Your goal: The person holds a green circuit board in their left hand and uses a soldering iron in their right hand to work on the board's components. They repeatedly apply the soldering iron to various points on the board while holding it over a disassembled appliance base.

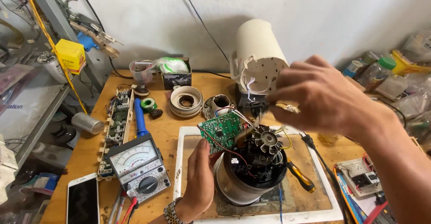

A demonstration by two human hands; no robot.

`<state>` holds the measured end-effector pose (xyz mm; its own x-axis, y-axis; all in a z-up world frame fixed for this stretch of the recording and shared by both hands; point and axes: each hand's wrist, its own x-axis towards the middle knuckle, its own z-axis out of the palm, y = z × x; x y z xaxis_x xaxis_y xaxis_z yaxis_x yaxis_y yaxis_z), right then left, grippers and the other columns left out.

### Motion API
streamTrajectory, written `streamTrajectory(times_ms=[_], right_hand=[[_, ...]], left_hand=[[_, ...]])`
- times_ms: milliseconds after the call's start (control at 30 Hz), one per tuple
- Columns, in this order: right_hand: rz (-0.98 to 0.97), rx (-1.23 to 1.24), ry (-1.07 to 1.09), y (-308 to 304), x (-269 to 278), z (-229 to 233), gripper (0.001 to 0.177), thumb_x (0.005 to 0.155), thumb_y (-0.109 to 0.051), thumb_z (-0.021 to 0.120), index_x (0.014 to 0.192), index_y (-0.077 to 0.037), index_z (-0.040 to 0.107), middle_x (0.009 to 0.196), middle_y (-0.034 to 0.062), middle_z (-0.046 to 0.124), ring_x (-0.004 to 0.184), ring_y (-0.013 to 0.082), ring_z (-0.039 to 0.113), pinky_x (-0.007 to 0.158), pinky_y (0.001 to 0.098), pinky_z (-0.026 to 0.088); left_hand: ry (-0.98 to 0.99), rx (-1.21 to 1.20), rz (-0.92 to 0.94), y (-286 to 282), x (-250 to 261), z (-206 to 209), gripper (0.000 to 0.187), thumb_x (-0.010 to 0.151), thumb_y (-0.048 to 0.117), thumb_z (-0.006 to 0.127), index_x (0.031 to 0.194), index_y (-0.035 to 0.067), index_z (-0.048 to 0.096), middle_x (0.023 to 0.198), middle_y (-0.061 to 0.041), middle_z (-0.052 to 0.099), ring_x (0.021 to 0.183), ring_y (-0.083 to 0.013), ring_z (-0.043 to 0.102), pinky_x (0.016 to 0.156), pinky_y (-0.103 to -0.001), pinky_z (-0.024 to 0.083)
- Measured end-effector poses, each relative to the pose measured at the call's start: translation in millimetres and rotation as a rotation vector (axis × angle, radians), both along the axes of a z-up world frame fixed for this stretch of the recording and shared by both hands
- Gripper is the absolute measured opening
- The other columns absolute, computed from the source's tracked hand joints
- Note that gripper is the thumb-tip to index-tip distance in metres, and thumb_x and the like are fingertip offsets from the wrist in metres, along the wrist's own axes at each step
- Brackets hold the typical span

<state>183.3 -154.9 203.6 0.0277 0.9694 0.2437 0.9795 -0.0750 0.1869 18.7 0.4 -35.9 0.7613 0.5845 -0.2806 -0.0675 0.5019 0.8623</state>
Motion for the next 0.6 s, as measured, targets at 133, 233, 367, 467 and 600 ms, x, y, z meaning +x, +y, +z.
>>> streamTrajectory(times_ms=[133, 233, 367, 467, 600], right_hand=[[0.009, 0.197, -0.054, 0, 2, 6, 0.005, 0.091, -0.017, 0.081, 0.091, -0.021, 0.080, 0.077, -0.0045, 0.073, 0.067, 0.0130, 0.058, 0.064, 0.0314, 0.038], [-0.003, 0.081, 0.038, 3, 8, -7, 0.008, 0.088, -0.025, 0.079, 0.094, -0.029, 0.082, 0.082, -0.0084, 0.074, 0.075, 0.0124, 0.061, 0.073, 0.0345, 0.038], [-0.008, 0.312, -0.087, -1, 35, -8, 0.011, 0.094, -0.024, 0.081, 0.102, -0.018, 0.082, 0.085, 0.0006, 0.074, 0.073, 0.0160, 0.055, 0.072, 0.0346, 0.033], [-0.005, -0.059, 0.081, 3, 13, -17, 0.023, 0.085, -0.043, 0.078, 0.102, -0.027, 0.082, 0.093, -0.0051, 0.075, 0.087, 0.0142, 0.064, 0.088, 0.0407, 0.039], [-0.043, 0.367, -0.100, 0, 27, -15, 0.011, 0.094, -0.020, 0.081, 0.104, -0.015, 0.082, 0.088, 0.0014, 0.073, 0.076, 0.0172, 0.057, 0.076, 0.0359, 0.033]], left_hand=[[0.017, -0.182, 0.076, -4, 2, 24, 0.072, 0.094, 0.043, 0.046, 0.154, 0.005, 0.040, 0.155, -0.015, 0.050, 0.133, -0.0257, 0.058, 0.110, -0.038, 0.050], [0.003, -0.204, 0.115, -2, 4, 4, 0.068, 0.094, 0.040, 0.047, 0.153, 0.004, 0.044, 0.154, -0.016, 0.053, 0.136, -0.0248, 0.055, 0.113, -0.038, 0.047], [-0.019, -0.220, 0.065, -2, 3, 23, 0.078, 0.092, 0.046, 0.048, 0.156, 0.002, 0.036, 0.158, -0.017, 0.051, 0.118, -0.0297, 0.070, 0.102, -0.042, 0.056], [0.029, -0.232, 0.087, -1, 3, 16, 0.081, 0.090, 0.049, 0.051, 0.157, 0.005, 0.036, 0.166, -0.015, 0.037, 0.144, -0.0256, 0.053, 0.114, -0.040, 0.047], [0.068, -0.314, 0.087, -5, -1, 59, 0.052, 0.100, 0.034, 0.045, 0.120, -0.010, 0.063, 0.106, -0.033, 0.071, 0.100, -0.0381, 0.069, 0.092, -0.045, 0.055]])
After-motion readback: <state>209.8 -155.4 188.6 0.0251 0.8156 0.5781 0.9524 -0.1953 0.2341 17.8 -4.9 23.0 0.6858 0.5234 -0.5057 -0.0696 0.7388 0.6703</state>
